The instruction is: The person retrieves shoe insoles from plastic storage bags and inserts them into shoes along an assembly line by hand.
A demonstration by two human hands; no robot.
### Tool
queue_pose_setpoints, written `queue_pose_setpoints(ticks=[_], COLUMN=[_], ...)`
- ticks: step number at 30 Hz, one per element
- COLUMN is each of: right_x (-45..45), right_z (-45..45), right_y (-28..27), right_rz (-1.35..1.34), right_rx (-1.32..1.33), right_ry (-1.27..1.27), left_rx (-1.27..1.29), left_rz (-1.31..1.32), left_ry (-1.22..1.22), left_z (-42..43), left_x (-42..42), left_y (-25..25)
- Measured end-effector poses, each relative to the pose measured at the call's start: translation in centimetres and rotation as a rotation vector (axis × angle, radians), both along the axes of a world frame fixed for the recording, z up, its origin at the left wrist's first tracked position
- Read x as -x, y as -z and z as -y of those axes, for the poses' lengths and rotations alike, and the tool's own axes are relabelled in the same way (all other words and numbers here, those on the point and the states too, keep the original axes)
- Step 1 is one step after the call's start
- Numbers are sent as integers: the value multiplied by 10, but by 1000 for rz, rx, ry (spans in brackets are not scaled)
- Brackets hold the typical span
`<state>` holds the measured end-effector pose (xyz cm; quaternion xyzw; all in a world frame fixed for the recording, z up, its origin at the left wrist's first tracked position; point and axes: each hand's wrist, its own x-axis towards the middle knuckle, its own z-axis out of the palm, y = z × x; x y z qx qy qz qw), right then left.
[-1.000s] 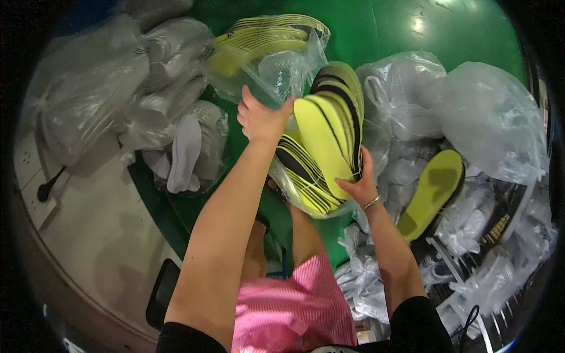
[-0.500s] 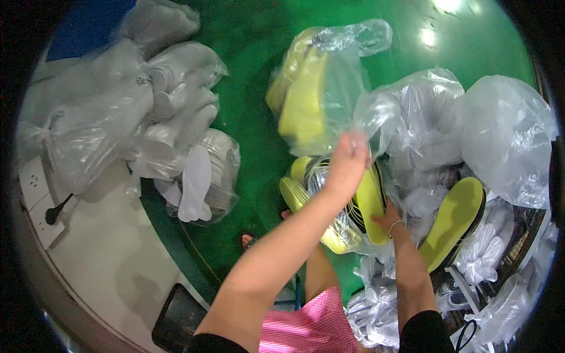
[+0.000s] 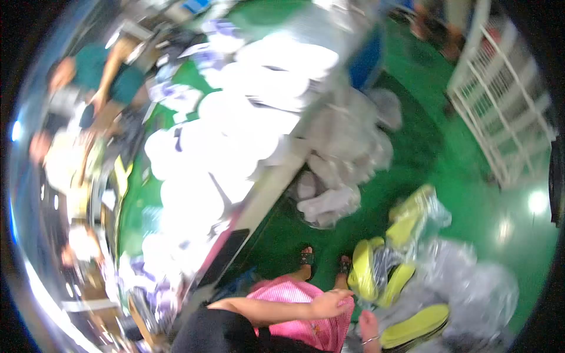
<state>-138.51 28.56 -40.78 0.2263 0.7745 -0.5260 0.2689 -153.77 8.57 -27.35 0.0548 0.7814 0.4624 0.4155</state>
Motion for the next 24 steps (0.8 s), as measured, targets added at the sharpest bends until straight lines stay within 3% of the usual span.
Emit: queue_pose_setpoints(ticks=[1, 3, 7, 11, 13, 17, 19, 21, 23, 24], right_x=[11, 76, 161, 232, 255, 301, 331, 361, 403, 417], right_z=[3, 33, 81, 158, 208, 322, 386, 454, 513, 533], right_y=[-27, -120, -226, -326, -364, -412, -405, -396, -354, -344], right_rz=[52, -86, -274, -424, -500, -763, -878, -857, -877, -886], right_rx=[312, 332, 308, 379, 386, 251, 155, 62, -200, -196], right_ry=[111, -42, -452, -689, -831, -1077, -1135, -1100, -1095, -1089], left_rx=[-43, 54, 148, 227, 423, 687, 889, 916, 968, 997], left_rz=[6, -183, -617, -745, -834, -854, -635, -292, -265, -289], left_ry=[-95, -142, -532, -970, -1136, -1490, -1456, -1401, -1342, -1305], left_z=[21, 62, 125, 200, 241, 315, 341, 355, 368, 372], left_x=[6, 12, -9, -40, -72, -129, -148, -157, -158, -154], left_y=[-45, -102, -196, -259, -273, -270, -263, -256, -242, -248])
